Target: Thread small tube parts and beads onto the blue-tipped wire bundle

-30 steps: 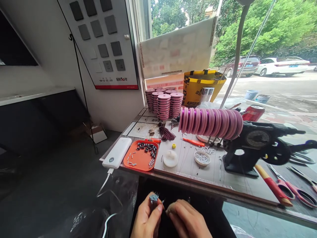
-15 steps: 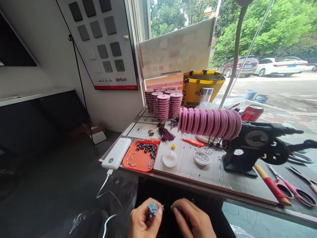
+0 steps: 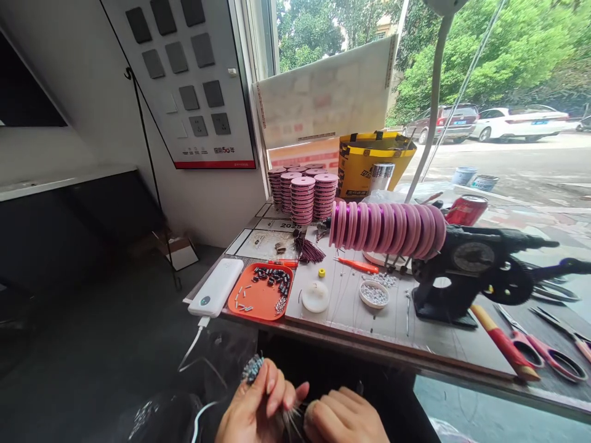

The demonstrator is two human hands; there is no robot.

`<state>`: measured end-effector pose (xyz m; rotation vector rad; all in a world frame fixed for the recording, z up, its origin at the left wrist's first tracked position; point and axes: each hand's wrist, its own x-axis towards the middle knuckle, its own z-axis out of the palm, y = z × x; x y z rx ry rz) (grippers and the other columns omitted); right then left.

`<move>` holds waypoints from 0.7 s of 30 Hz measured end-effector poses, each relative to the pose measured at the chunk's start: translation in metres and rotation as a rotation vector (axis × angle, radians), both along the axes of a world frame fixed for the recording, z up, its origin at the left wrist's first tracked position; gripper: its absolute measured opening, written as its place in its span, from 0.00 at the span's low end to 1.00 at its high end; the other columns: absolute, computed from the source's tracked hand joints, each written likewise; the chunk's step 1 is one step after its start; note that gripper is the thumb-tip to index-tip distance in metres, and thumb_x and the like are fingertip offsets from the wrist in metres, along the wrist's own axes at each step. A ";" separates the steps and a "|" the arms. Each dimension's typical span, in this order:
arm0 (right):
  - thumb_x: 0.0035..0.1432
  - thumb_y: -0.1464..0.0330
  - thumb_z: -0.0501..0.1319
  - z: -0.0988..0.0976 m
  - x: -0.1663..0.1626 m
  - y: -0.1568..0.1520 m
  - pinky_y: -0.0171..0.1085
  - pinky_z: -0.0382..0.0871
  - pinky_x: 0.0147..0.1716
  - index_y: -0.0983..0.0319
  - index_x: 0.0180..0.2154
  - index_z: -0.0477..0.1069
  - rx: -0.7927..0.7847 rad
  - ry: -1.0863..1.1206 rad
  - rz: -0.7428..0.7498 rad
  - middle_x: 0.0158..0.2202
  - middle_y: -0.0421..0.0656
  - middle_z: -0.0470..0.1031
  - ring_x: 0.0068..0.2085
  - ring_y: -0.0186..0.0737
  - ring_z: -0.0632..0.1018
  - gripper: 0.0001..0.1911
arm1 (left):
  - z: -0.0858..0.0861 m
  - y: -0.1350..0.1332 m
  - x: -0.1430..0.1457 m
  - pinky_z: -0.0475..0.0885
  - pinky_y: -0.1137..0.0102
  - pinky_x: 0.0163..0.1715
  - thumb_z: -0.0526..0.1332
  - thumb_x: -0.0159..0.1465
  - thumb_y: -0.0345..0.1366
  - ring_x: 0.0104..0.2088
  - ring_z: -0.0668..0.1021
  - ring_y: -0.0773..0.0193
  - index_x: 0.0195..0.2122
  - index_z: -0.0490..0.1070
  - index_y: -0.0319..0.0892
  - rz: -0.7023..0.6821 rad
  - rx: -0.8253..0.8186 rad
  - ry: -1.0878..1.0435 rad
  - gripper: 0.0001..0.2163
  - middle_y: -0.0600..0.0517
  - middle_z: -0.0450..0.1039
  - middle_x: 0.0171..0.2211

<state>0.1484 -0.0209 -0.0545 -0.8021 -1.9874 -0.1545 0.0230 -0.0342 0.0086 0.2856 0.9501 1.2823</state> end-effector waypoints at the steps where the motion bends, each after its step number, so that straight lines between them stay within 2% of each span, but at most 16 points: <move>1: 0.58 0.77 0.47 0.001 -0.001 0.000 0.31 0.52 0.15 0.61 0.18 0.58 0.010 -0.001 0.013 0.12 0.33 0.59 0.14 0.27 0.61 0.18 | 0.001 0.001 0.000 0.71 0.69 0.31 0.72 0.47 0.40 0.18 0.65 0.70 0.15 0.67 0.40 0.039 -0.016 -0.024 0.15 0.60 0.58 0.13; 4: 0.57 0.79 0.47 0.006 -0.003 0.003 0.29 0.56 0.16 0.61 0.18 0.58 0.031 0.026 0.004 0.11 0.33 0.59 0.13 0.26 0.61 0.18 | 0.001 0.004 0.003 0.66 0.73 0.18 0.75 0.39 0.38 0.15 0.59 0.74 0.12 0.64 0.39 0.166 -0.023 0.002 0.18 0.60 0.56 0.11; 6: 0.57 0.80 0.46 0.008 -0.006 0.004 0.28 0.60 0.19 0.61 0.17 0.58 0.044 0.038 -0.007 0.11 0.33 0.58 0.13 0.26 0.60 0.19 | 0.002 0.005 0.006 0.63 0.74 0.15 0.76 0.36 0.38 0.14 0.58 0.74 0.11 0.63 0.39 0.207 -0.016 0.044 0.20 0.60 0.55 0.10; 9: 0.57 0.79 0.45 0.008 -0.007 0.004 0.27 0.62 0.20 0.61 0.15 0.56 0.063 0.041 -0.009 0.10 0.33 0.57 0.13 0.26 0.59 0.20 | 0.013 0.009 0.001 0.66 0.73 0.17 0.75 0.36 0.42 0.14 0.57 0.74 0.10 0.61 0.40 0.222 -0.007 0.140 0.21 0.61 0.54 0.11; 10: 0.58 0.79 0.45 0.007 -0.007 0.003 0.27 0.62 0.20 0.61 0.15 0.56 0.061 0.036 -0.007 0.10 0.34 0.56 0.13 0.26 0.58 0.21 | 0.019 0.011 -0.004 0.68 0.72 0.18 0.75 0.36 0.42 0.15 0.58 0.73 0.11 0.60 0.40 0.265 0.013 0.194 0.22 0.61 0.54 0.11; 13: 0.58 0.80 0.45 0.004 -0.002 0.001 0.27 0.62 0.20 0.61 0.16 0.53 0.012 0.072 0.006 0.10 0.33 0.55 0.13 0.26 0.57 0.20 | 0.033 0.017 -0.022 0.71 0.75 0.24 0.74 0.38 0.42 0.17 0.61 0.73 0.12 0.58 0.41 0.531 0.173 0.406 0.22 0.61 0.55 0.13; 14: 0.58 0.80 0.46 0.002 -0.001 0.001 0.27 0.63 0.21 0.60 0.18 0.54 -0.017 0.124 0.010 0.11 0.33 0.55 0.14 0.26 0.58 0.18 | 0.034 0.017 -0.026 0.70 0.77 0.23 0.74 0.39 0.43 0.17 0.61 0.73 0.13 0.58 0.41 0.570 0.215 0.466 0.22 0.61 0.56 0.14; 15: 0.59 0.79 0.46 0.000 0.001 0.001 0.27 0.64 0.22 0.60 0.20 0.56 -0.043 0.191 0.009 0.12 0.32 0.57 0.14 0.27 0.59 0.16 | 0.031 0.015 -0.029 0.66 0.78 0.18 0.73 0.41 0.44 0.17 0.60 0.74 0.14 0.58 0.41 0.499 0.202 0.511 0.22 0.61 0.56 0.14; 18: 0.62 0.74 0.47 -0.004 0.005 0.001 0.29 0.66 0.26 0.60 0.26 0.59 -0.089 0.307 -0.008 0.15 0.33 0.61 0.16 0.27 0.63 0.12 | 0.008 0.006 -0.024 0.48 0.81 0.11 0.73 0.40 0.47 0.12 0.53 0.81 0.22 0.70 0.38 0.036 -0.005 0.537 0.18 0.59 0.64 0.16; 19: 0.63 0.73 0.47 -0.006 0.006 0.002 0.30 0.66 0.27 0.60 0.27 0.59 -0.098 0.288 -0.013 0.16 0.33 0.62 0.17 0.27 0.64 0.12 | -0.001 0.002 -0.019 0.44 0.81 0.11 0.73 0.40 0.47 0.12 0.51 0.83 0.24 0.73 0.38 -0.048 -0.028 0.546 0.19 0.57 0.66 0.17; 21: 0.63 0.73 0.47 -0.009 0.006 0.001 0.30 0.67 0.29 0.60 0.28 0.59 -0.117 0.209 0.002 0.17 0.33 0.64 0.18 0.27 0.66 0.11 | -0.012 -0.005 -0.008 0.40 0.79 0.11 0.73 0.40 0.47 0.11 0.49 0.83 0.25 0.75 0.38 -0.104 -0.004 0.585 0.18 0.53 0.70 0.19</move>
